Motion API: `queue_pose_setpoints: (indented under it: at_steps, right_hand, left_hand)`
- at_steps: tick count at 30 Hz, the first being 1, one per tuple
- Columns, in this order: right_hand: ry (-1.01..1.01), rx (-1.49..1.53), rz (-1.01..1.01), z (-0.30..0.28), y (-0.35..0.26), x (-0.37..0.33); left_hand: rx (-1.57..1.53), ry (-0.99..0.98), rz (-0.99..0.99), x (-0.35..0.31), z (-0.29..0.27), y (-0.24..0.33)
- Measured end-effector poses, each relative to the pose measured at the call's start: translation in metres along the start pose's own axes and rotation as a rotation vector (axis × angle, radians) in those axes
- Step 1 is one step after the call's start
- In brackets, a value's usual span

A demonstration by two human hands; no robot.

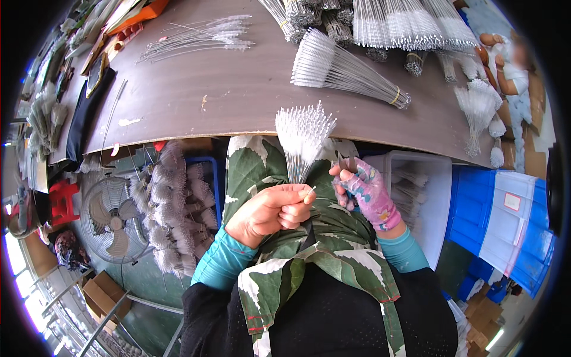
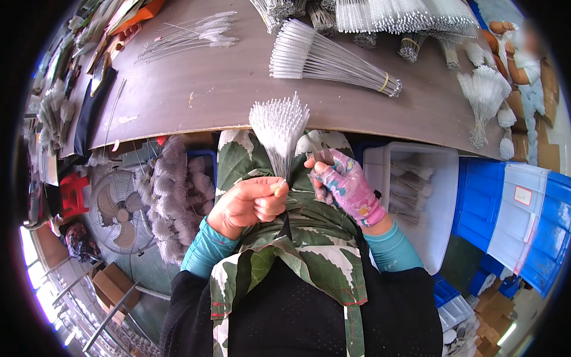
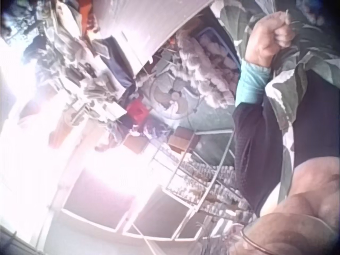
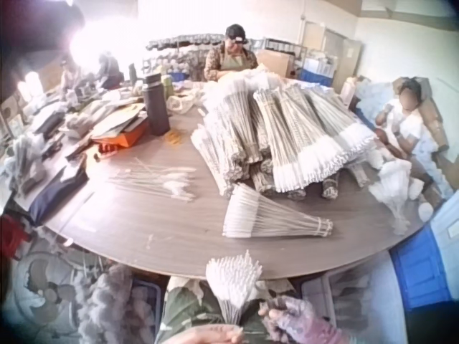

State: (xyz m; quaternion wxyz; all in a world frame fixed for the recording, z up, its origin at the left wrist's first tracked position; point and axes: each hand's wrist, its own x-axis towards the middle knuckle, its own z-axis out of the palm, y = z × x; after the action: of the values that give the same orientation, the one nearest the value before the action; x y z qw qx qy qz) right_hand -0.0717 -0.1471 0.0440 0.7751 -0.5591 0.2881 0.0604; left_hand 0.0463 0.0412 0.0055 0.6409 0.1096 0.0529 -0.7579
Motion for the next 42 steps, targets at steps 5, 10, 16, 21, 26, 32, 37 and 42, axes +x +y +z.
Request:
queue_pose_setpoints:
  at_steps: [5, 10, 16, 21, 26, 32, 37, 42]
  right_hand:
    - [0.15, 0.038, 0.004, -0.017, 0.006, 0.006]
    - [0.186, -0.11, -0.075, -0.019, 0.025, 0.016]
    - [0.194, -0.101, -0.063, -0.015, 0.028, 0.024]
    - [0.224, -0.118, -0.055, -0.022, 0.031, 0.026]
    - [0.212, -0.08, -0.066, -0.009, 0.004, 0.025]
    - [0.208, -0.144, -0.278, -0.014, -0.019, 0.051]
    - [0.024, -0.182, -0.308, -0.008, -0.022, 0.067]
    - [-0.025, -0.131, -0.368, 0.005, -0.009, 0.059]
  left_hand:
    - [1.074, 0.547, 0.537, -0.031, 0.06, 0.061]
    - [2.404, 1.035, 1.231, -0.02, 0.065, 0.171]
    - [2.556, 0.988, 1.335, 0.022, 0.023, 0.256]
    - [2.528, 1.068, 1.409, 0.037, 0.002, 0.266]
    - [2.193, 1.107, 1.52, 0.024, 0.005, 0.22]
    - [1.523, 0.778, 0.866, -0.014, -0.016, 0.059]
    - [1.608, 0.764, 0.756, 0.011, -0.026, 0.002]
    - [1.163, 0.755, 0.901, 0.063, -0.033, -0.014]
